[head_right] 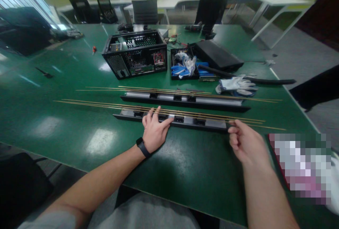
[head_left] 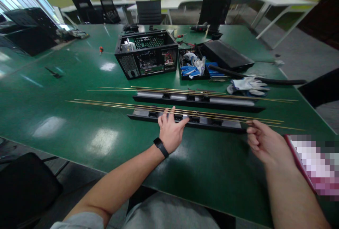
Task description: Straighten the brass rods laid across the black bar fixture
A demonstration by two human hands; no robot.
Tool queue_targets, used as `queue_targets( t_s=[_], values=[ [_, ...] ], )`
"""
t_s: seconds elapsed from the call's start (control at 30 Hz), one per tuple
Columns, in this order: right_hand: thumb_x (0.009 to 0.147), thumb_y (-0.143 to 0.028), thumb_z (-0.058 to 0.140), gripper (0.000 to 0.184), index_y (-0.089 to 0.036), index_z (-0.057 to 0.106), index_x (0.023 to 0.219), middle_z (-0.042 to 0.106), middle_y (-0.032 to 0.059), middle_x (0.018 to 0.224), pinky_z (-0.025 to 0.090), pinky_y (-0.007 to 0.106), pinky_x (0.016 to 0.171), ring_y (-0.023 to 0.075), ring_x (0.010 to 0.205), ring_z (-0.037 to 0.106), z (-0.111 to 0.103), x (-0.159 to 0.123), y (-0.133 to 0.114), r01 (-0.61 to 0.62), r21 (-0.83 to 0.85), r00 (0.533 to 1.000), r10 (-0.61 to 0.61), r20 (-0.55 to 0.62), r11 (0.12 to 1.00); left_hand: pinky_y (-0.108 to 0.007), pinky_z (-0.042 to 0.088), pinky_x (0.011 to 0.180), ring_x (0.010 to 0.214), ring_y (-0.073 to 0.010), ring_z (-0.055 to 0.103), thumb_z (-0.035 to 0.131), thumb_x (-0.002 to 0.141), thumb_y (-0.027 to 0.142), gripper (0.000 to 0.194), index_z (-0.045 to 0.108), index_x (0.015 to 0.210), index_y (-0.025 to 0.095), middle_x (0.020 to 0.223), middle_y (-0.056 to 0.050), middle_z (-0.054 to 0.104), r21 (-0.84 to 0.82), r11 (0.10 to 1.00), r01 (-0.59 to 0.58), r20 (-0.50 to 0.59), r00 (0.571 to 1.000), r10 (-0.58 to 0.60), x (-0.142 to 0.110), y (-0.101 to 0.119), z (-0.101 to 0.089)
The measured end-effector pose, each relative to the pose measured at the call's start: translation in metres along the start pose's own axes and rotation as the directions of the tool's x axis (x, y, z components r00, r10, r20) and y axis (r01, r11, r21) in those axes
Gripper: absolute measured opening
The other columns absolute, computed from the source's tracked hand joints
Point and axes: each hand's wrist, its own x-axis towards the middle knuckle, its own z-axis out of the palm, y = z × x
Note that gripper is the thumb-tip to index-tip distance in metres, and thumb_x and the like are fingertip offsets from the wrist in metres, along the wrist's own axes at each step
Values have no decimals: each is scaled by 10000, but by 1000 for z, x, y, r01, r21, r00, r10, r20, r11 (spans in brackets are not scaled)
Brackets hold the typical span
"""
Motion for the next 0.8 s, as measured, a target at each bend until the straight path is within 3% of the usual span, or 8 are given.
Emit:
queue_targets(
  t_s=[0.1,0.27,0.43,0.8],
  values=[
    [920,-236,704,110,-128,692,904,580,0,677,216,179,258,66,341,340,3,-3,-3,-4,16,1000,4,-24,1000,-707,380,1209,1634,-452,345,562,1092,321,416,774,1417,471,1776,-130,447,9,1000,5,5,1000,-5,0,1,-1],
    [878,-306,803,205,-146,677,905,604,10,701,214,180,255,69,344,349,-1,-1,-4,0,4,1000,1,-19,1000,-714,381,1204,1619,-456,365,552,1095,321,423,768,1428,466,1773,-144,449,-1,1000,0,9,1000,0,0,1,-4],
    [926,-275,698,136,-151,655,890,612,30,684,193,182,253,82,329,359,-2,0,-7,7,-43,998,-10,-66,999,-718,379,1205,1623,-462,364,541,1103,330,425,760,1442,461,1772,-154,447,3,1000,-3,7,1000,2,0,1,-4],
    [853,-197,676,65,-151,638,829,578,10,660,214,196,257,79,349,359,5,-3,-11,13,-22,994,-15,-107,1000,-723,380,1206,1644,-459,333,550,1098,318,419,773,1416,474,1785,-134,428,-3,1000,-3,4,1000,3,1,-2,-2]
  ],
)
